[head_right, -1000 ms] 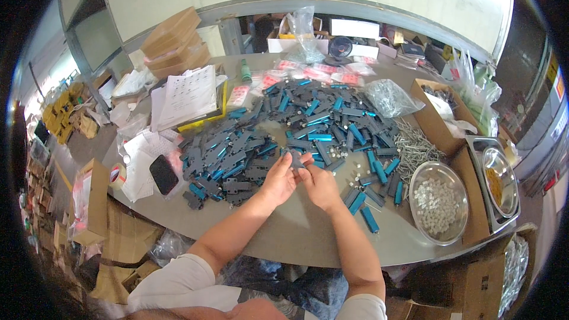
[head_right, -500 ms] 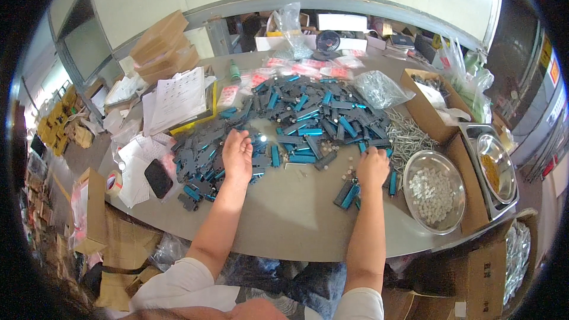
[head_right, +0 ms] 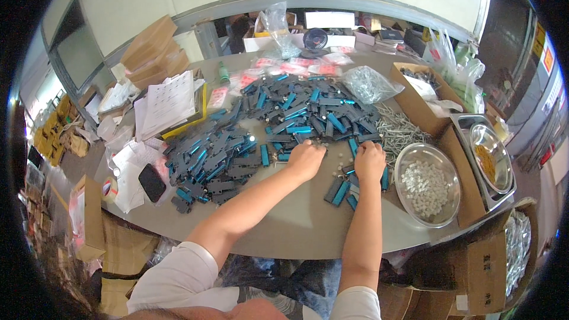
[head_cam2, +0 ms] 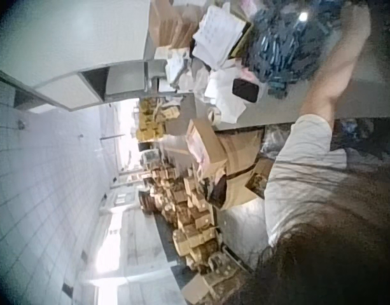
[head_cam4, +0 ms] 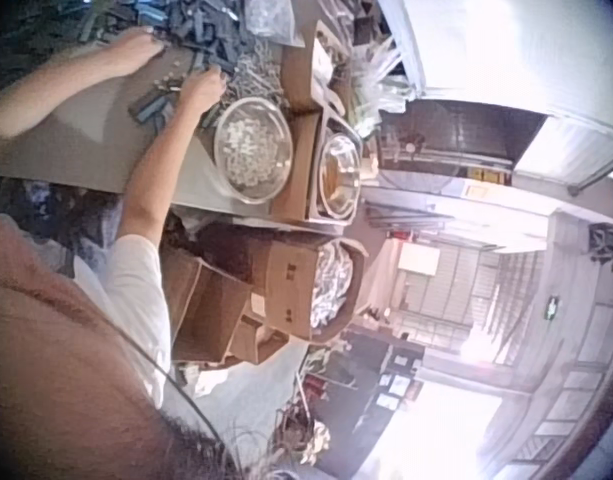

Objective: Assembling small blue plastic components by hand by inserting internal pieces into housings at a workbench.

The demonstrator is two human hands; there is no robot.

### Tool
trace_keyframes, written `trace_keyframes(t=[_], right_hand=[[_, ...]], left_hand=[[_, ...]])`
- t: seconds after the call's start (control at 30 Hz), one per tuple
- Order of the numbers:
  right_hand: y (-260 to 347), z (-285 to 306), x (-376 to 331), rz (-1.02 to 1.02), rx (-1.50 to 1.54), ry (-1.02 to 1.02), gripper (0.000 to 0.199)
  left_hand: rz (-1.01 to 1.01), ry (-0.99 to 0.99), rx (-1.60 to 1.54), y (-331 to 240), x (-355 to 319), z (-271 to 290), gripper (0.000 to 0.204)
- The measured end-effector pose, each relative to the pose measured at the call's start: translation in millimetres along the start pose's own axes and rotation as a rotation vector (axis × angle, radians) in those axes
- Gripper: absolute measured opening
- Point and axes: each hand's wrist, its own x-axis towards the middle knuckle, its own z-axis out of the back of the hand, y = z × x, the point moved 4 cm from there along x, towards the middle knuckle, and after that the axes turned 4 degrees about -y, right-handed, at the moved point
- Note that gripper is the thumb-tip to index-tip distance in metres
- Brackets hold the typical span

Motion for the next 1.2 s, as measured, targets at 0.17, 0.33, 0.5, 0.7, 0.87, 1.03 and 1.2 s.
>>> trace_keyframes(t=[0.17, 0.33, 0.5, 0.7, 0.87, 1.03, 1.2], right_hand=[[8.3, -5.0, -0.9, 0.046, -0.029, 0.013, 0.015], [27.5, -26.0, -8.8, 0.199, -0.118, 0.098, 0.015], [67.8, -54.0, -9.2, 0.272, -0.213, 0.178, 0.017], [91.8, -70.2, 4.7, 0.073, -0.288, 0.213, 0.024], [89.0, -66.3, 12.6, 0.034, -0.238, 0.317, 0.031], [81.6, -49.0, 0.8, 0.057, -0.303, 0.397, 0.03], [122.8, -59.6, -0.3, 0.5, -0.241, 0.148, 0.014]], left_hand=[[0.107, 0.065, -0.122, 0.0, 5.9, 3.1, 0.02], [-0.044, -0.304, -0.386, 5.9, -23.1, 37.0, 0.02], [0.584, -0.172, -1.229, 55.8, -77.5, 37.8, 0.019], [0.745, -0.284, -1.82, 69.3, -111.2, 20.5, 0.022], [0.689, -0.205, -1.802, 68.8, -111.0, 17.8, 0.034], [0.657, -0.198, -1.832, 67.7, -110.7, 15.1, 0.033], [0.622, -0.222, -1.763, 70.5, -107.5, 2.8, 0.034]])
